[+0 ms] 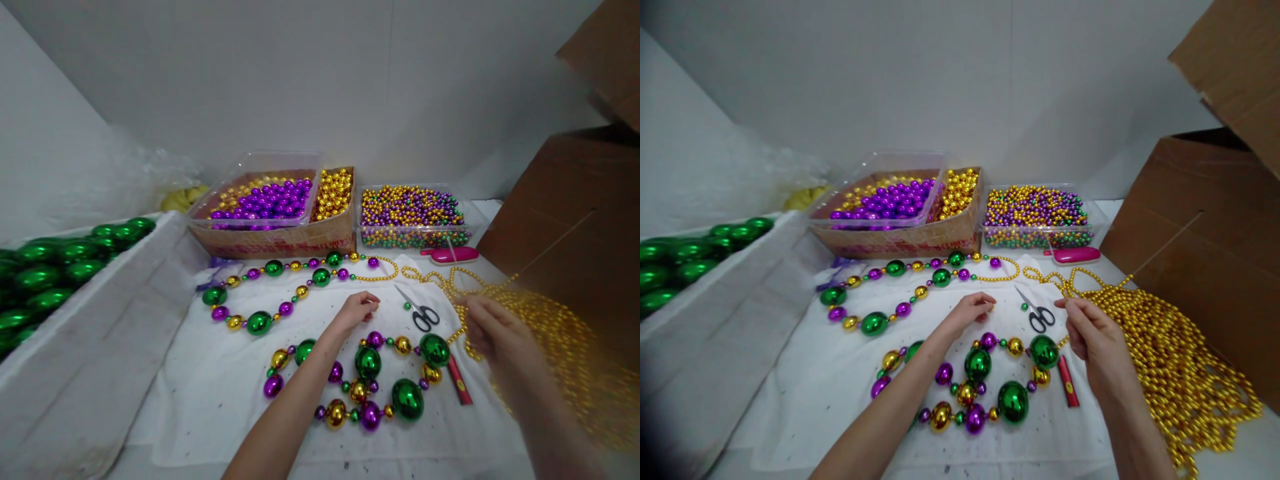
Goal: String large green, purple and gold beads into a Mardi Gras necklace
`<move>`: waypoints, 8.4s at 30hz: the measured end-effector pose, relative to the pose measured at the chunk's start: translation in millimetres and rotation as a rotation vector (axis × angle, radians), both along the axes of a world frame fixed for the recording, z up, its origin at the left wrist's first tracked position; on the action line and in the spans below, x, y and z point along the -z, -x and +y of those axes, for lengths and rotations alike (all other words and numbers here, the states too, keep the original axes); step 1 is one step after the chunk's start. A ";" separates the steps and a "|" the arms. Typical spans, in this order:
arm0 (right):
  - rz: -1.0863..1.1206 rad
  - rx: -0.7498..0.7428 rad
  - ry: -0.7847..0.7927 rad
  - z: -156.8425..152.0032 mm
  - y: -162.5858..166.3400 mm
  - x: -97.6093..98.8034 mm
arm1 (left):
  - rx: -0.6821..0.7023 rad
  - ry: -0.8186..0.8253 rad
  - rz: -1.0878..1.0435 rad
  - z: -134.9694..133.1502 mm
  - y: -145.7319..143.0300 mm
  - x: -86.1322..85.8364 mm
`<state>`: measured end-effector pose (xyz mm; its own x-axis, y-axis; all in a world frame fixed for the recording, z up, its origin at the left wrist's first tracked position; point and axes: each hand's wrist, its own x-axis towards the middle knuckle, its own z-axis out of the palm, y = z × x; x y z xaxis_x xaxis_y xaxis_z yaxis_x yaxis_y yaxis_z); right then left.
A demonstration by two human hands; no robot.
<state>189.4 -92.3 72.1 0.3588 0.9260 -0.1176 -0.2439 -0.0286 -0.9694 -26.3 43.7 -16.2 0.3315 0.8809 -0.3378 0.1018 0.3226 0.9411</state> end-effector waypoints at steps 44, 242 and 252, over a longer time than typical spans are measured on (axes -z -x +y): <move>-0.486 -0.254 0.183 -34.6 39.9 47.1 | -0.177 0.280 -0.679 -29.2 10.6 -21.3; -0.509 0.014 -0.107 72.3 -39.0 34.8 | -0.011 -0.226 -0.091 -11.4 74.9 -92.7; -0.766 -0.024 0.045 68.4 -6.4 86.2 | -0.090 -0.235 -0.184 -32.5 105.2 -114.1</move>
<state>195.8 -23.8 -14.0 0.3353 0.9347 0.1180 0.4965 -0.0688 -0.8653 -131.5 11.2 97.9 0.2856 0.9563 -0.0632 -0.0959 0.0941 0.9909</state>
